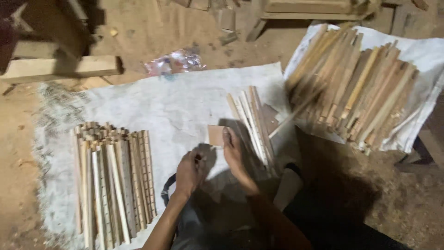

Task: The person sits on the floor and smooths thin wooden sticks using a piece of sandpaper. They hold a stick in one hand and rub the sandpaper along its length with the other, then place the finished stick into a pile.

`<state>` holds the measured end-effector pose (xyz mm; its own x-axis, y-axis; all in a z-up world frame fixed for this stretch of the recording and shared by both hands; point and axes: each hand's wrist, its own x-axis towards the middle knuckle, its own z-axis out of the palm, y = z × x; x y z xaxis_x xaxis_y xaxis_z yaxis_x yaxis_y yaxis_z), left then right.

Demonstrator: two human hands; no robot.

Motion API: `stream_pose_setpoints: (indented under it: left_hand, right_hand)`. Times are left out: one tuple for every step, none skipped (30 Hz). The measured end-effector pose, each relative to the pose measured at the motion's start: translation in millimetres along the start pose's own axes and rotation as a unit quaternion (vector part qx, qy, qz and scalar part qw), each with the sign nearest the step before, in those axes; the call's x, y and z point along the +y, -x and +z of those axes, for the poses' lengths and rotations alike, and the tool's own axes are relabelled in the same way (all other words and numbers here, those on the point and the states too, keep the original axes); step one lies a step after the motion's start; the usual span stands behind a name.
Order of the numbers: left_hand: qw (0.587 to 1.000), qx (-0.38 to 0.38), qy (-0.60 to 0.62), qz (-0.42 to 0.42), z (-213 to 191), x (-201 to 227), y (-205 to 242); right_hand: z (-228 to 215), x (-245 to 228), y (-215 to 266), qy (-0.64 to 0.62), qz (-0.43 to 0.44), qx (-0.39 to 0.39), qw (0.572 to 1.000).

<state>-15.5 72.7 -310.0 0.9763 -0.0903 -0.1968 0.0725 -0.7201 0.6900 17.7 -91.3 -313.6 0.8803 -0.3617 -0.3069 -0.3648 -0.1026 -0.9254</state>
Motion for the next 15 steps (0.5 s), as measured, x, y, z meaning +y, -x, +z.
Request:
stream_pose_setpoints:
  left_hand:
    - [0.999,-0.050,0.013,-0.002,29,-10,-10]
    - [0.995,-0.099,0.024,-0.007,57,-19,-19]
    - [0.994,-0.103,0.023,-0.005,67,-5,-25]
    - [0.989,-0.137,0.061,-0.011,76,7,-30]
    - [0.980,-0.170,0.100,-0.016,85,20,-35]
    - [0.979,-0.177,0.096,-0.012,95,24,-41]
    - [0.973,-0.198,0.117,-0.017,104,29,-47]
    - [0.966,-0.218,0.137,-0.026,113,33,-51]
    - [0.965,-0.225,0.133,-0.024,131,28,-54]
    - [0.952,-0.242,0.177,-0.060,149,22,-58]
    - [0.936,-0.258,0.220,-0.097,165,15,-61]
    - [0.936,-0.260,0.217,-0.097,158,29,-63]
    - [0.936,-0.268,0.203,-0.105,151,43,-64]
    - [0.935,-0.278,0.188,-0.114,144,57,-64]
    - [0.934,-0.281,0.186,-0.115,155,52,-65]
  right_hand:
    - [-18,11,-6,0.025,0.007,0.027,0.999]
    - [-35,21,-11,0.049,0.016,0.051,0.997]
    - [-47,24,-17,0.048,0.019,0.054,0.997]
    - [-58,28,-21,0.036,0.033,0.060,0.997]
    - [-69,32,-24,0.023,0.047,0.066,0.996]
    - [-76,35,-27,0.020,0.050,0.074,0.996]
    - [-84,38,-30,0.061,0.034,0.086,0.994]
    - [-91,41,-30,0.102,0.019,0.096,0.990]
    - [-94,40,-29,0.099,0.024,0.102,0.990]
    - [-96,38,-30,0.105,0.020,0.100,0.989]
    - [-97,35,-30,0.111,0.015,0.098,0.989]
    - [-99,15,-25,0.109,0.017,0.099,0.989]
    - [-100,-6,-19,0.114,0.035,0.088,0.989]
    - [-102,-26,-13,0.120,0.054,0.076,0.988]
    - [-102,3,-18,0.118,0.057,0.078,0.988]
